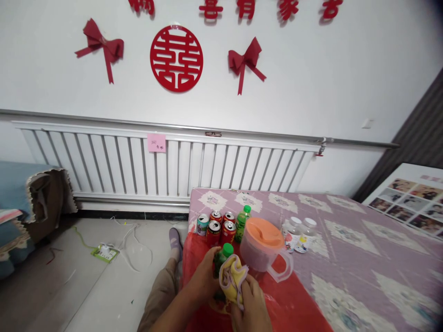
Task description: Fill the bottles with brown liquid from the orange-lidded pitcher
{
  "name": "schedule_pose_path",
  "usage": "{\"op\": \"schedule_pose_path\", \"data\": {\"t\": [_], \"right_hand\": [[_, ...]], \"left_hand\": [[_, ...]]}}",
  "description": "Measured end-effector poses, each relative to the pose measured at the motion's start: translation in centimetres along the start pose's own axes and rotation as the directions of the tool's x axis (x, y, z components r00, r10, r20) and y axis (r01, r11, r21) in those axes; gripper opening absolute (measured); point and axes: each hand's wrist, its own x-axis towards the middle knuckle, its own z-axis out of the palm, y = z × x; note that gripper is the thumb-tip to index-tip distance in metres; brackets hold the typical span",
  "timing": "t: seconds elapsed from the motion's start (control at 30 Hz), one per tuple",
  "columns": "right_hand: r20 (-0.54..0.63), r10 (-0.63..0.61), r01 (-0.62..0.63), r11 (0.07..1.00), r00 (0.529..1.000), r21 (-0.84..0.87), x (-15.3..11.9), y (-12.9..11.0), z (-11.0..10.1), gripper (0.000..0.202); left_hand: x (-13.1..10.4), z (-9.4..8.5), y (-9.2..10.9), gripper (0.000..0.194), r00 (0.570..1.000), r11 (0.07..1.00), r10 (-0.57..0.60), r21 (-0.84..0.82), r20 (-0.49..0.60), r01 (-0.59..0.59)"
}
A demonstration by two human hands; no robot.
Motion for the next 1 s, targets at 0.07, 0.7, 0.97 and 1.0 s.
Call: {"op": "schedule_pose_path", "data": {"t": [0.07, 0.7, 0.97, 1.0], "right_hand": [[0.047, 0.050, -0.053, 0.997, 0.998, 0.063, -0.2, 0.0, -0.1, 0.044], [0.226, 0.416, -0.474, 0.776, 0.881, 0.416, 0.7, 1.6, -2.1, 0.041], [0.196, 0.538, -0.563, 0.690, 0.819, 0.455, 2.7, 0.4, -3.5, 0.043], [0.195, 0.518, -0.543, 0.696, 0.833, 0.470, 3.1, 0.0, -3.2, 0.044]], "left_hand": [[0.0, -0.1, 0.1, 0.078, 1.000, 1.000, -0.007, 0.019, 0.007, 0.007], [0.0, 0.1, -0.3, 0.078, 1.000, 0.996, 0.003, 0.089, 0.012, -0.004], [0.2, 0.4, -0.7, 0.076, 1.000, 0.991, 0.017, 0.136, -0.017, -0.015], [0.2, 0.4, -0.7, 0.076, 1.000, 0.991, 0.019, 0.134, -0.017, -0.016]]}}
